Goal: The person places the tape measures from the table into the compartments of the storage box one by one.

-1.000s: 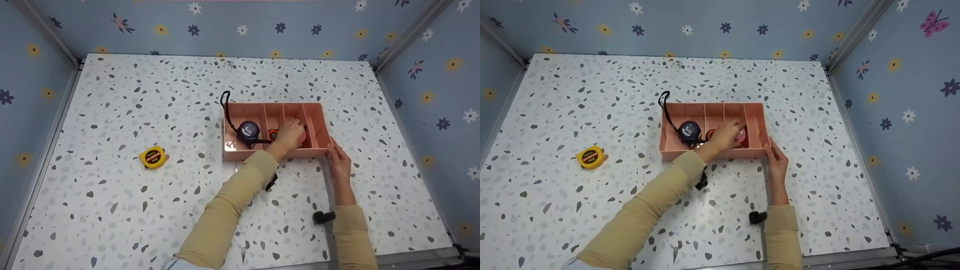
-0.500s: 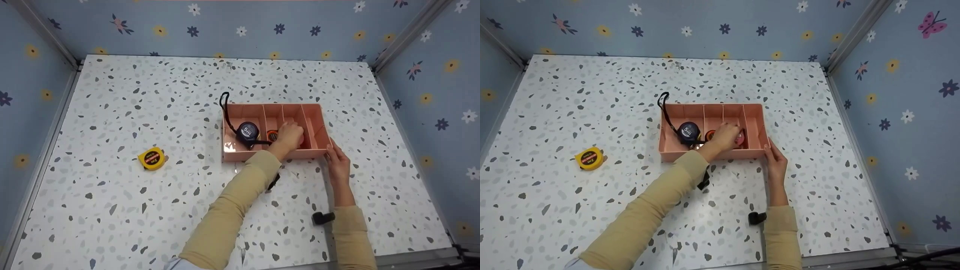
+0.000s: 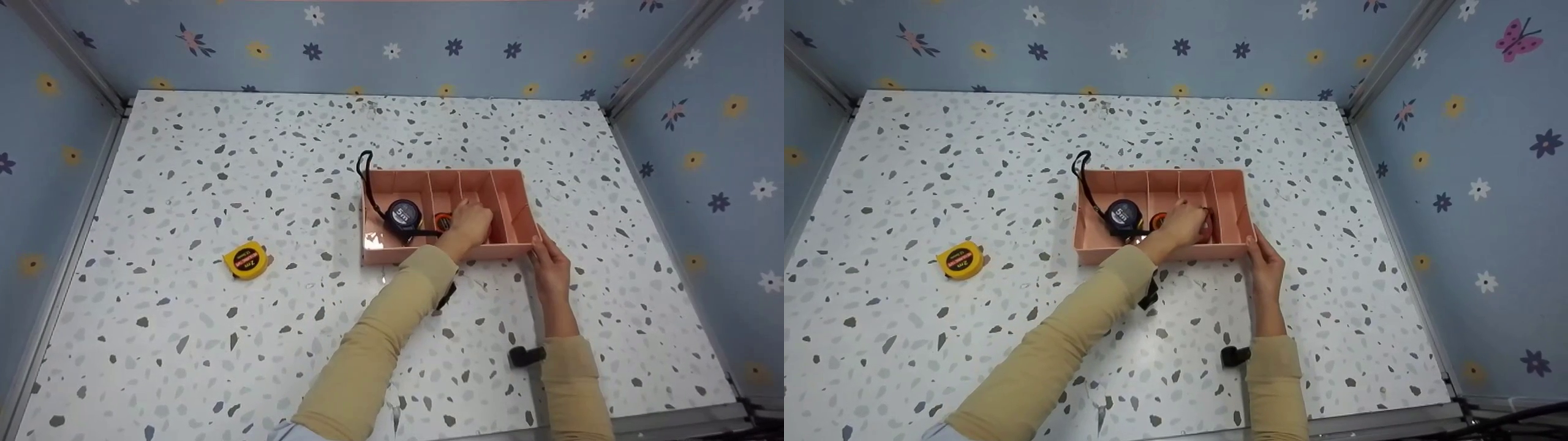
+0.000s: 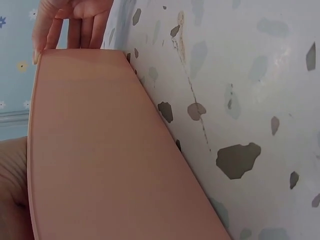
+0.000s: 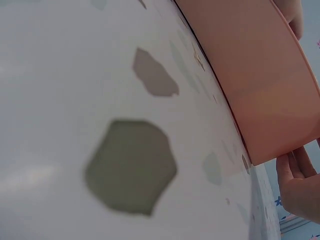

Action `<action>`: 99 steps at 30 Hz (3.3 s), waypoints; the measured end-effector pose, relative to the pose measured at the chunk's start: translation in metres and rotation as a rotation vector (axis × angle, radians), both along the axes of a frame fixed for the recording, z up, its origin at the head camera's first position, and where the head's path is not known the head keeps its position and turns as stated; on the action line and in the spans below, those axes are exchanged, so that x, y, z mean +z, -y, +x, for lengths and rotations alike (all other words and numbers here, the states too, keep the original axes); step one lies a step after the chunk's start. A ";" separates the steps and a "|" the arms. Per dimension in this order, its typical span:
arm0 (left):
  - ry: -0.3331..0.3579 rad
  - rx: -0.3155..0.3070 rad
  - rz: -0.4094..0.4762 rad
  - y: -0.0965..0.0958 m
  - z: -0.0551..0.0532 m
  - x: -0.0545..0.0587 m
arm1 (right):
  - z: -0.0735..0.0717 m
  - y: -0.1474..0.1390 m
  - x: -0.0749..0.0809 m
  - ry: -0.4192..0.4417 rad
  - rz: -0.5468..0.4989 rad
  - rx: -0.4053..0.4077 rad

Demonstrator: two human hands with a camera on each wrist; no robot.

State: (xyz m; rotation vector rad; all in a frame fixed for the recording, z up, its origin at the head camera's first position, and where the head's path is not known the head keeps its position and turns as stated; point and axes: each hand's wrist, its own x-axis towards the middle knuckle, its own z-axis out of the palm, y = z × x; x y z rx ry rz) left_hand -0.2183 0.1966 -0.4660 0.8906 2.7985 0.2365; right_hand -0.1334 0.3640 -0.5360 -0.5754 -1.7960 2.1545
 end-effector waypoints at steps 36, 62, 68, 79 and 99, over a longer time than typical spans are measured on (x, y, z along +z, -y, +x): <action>-0.002 -0.101 0.258 0.032 0.021 0.026 | 0.002 0.001 0.003 -0.002 -0.017 0.013; 0.010 -0.018 0.451 0.092 0.040 0.056 | 0.006 0.011 0.024 0.062 -0.108 -0.020; 0.012 0.014 0.481 0.112 0.045 0.059 | 0.007 0.015 0.033 0.086 -0.129 -0.010; -0.051 0.039 0.474 0.147 0.050 0.053 | 0.006 0.010 0.018 -0.030 -0.130 -0.008; -0.115 0.150 0.578 0.208 0.063 0.025 | 0.006 0.013 0.028 0.038 -0.076 -0.012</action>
